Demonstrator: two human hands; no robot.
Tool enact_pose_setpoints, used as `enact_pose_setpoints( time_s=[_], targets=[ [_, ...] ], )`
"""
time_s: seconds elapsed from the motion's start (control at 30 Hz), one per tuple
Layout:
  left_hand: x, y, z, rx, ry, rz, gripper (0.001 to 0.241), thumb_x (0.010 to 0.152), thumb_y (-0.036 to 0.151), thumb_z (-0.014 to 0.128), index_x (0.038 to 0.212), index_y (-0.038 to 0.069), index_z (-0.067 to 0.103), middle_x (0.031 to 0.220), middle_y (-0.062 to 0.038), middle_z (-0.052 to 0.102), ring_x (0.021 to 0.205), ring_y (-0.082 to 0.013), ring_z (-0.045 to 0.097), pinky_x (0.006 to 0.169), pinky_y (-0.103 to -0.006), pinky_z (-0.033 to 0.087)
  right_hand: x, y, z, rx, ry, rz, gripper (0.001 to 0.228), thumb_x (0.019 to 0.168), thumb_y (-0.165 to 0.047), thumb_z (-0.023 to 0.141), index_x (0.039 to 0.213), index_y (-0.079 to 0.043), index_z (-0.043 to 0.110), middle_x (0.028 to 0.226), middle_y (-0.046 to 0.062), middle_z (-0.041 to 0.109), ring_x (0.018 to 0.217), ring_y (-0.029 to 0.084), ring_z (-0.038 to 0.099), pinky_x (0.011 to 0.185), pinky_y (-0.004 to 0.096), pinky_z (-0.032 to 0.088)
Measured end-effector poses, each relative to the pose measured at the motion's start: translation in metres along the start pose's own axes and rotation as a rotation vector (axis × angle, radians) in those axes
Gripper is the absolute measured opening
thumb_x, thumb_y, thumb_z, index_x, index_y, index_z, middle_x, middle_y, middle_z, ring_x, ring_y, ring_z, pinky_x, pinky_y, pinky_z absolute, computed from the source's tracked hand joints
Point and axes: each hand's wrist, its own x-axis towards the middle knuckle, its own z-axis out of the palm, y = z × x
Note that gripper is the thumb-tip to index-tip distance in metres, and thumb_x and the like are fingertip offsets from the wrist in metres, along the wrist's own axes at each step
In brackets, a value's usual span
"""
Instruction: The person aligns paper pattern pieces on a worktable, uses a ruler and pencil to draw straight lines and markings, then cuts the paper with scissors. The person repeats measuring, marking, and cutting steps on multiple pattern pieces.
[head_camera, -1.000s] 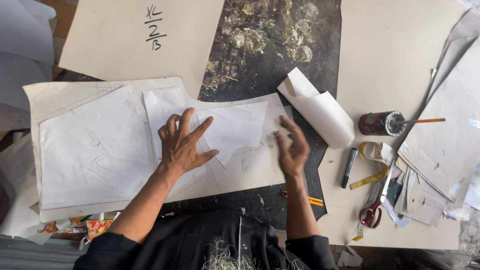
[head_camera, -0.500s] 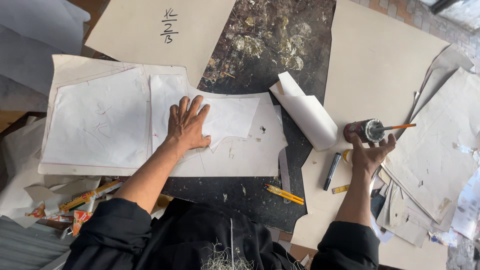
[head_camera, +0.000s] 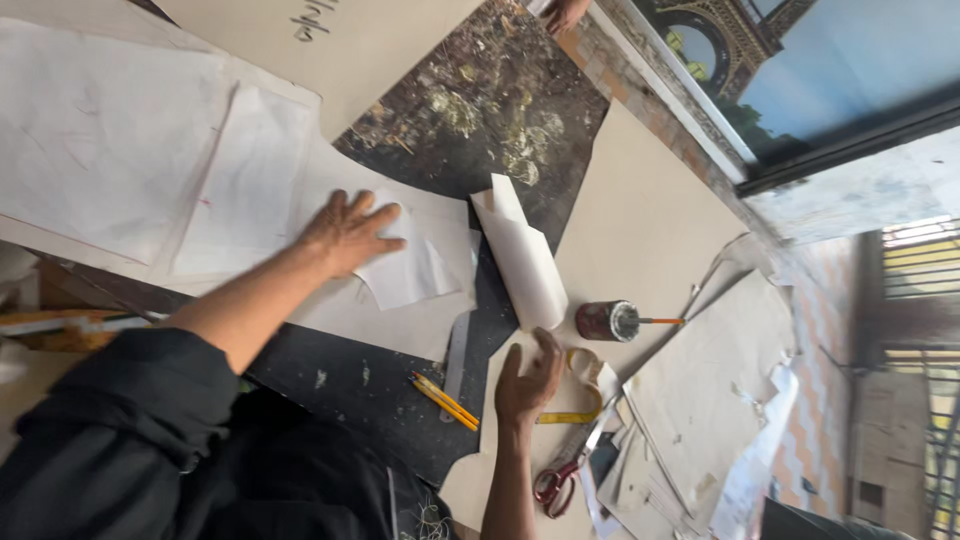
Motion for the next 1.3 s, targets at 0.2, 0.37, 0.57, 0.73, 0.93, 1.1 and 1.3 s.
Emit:
enact_pose_setpoints(
  time_s=[0.2,0.37,0.57,0.73,0.93,1.1,1.3],
  targets=[
    [0.001,0.079,0.027,-0.355,0.373,-0.161,0.064,0.098,0.032,0.057,0.160,0.023,0.042,0.164,-0.026,0.021,0.145,-0.0435,0.032,0.116,-0.0568,0.034,0.008,-0.054,0.040,-0.045,-0.262,-0.404,0.047,0.084,-0.002,0.066,0.131,-0.005,0.063,0.141,0.014,0.060,0.128,0.038,0.053,0.110,0.050,0.043],
    [0.000,0.080,0.026,-0.359,0.223,-0.011,0.071,0.092,0.071,0.040,0.156,0.041,0.031,0.170,-0.016,0.001,0.151,-0.0482,-0.001,0.120,-0.0640,0.010,0.013,-0.048,0.060,-0.115,-0.307,-0.343,0.049,0.085,-0.001,0.062,0.134,-0.001,0.062,0.145,0.016,0.057,0.130,0.039,0.049,0.107,0.051,0.040],
    [0.037,0.044,0.026,-0.193,0.243,0.242,0.069,0.091,0.080,0.026,0.154,0.053,0.029,0.171,-0.006,0.003,0.155,-0.0415,0.000,0.123,-0.0627,0.008,0.002,-0.044,0.067,-0.190,-0.319,-0.273,0.042,0.087,-0.003,0.062,0.129,-0.004,0.066,0.142,0.013,0.060,0.130,0.037,0.051,0.106,0.050,0.041],
    [0.043,0.058,0.029,-0.193,0.178,0.176,0.070,0.090,0.080,0.025,0.154,0.052,0.023,0.171,-0.004,0.000,0.154,-0.0383,-0.002,0.122,-0.0613,0.004,0.006,-0.046,0.074,-0.153,-0.263,-0.258,0.040,0.088,-0.003,0.061,0.128,-0.001,0.066,0.142,0.014,0.060,0.130,0.036,0.053,0.109,0.049,0.040],
    [0.067,0.004,0.057,-0.691,0.470,0.271,0.049,0.105,0.021,0.041,0.154,0.026,0.043,0.163,-0.005,0.042,0.149,-0.0228,0.040,0.128,-0.0407,0.034,-0.003,-0.045,0.072,-0.145,-0.258,-0.234,0.039,0.089,-0.004,0.062,0.127,0.000,0.067,0.142,0.014,0.061,0.132,0.035,0.052,0.112,0.048,0.039],
    [0.056,-0.064,0.062,-0.621,0.409,0.059,0.031,0.094,0.023,0.070,0.121,0.035,0.076,0.142,0.004,0.052,0.123,-0.0228,0.049,0.112,-0.0391,0.040,0.002,-0.049,0.073,-0.170,-0.260,-0.232,0.037,0.091,-0.005,0.060,0.127,-0.001,0.068,0.141,0.013,0.062,0.133,0.034,0.052,0.114,0.049,0.037],
    [0.053,-0.065,0.062,-0.739,0.406,0.021,0.031,0.089,0.031,0.076,0.117,0.042,0.077,0.138,0.010,0.046,0.127,-0.0238,0.039,0.112,-0.0456,0.031,-0.002,-0.048,0.072,-0.191,-0.298,-0.190,0.041,0.089,-0.006,0.060,0.129,0.000,0.067,0.143,0.014,0.060,0.134,0.035,0.051,0.113,0.049,0.035]
  ],
)
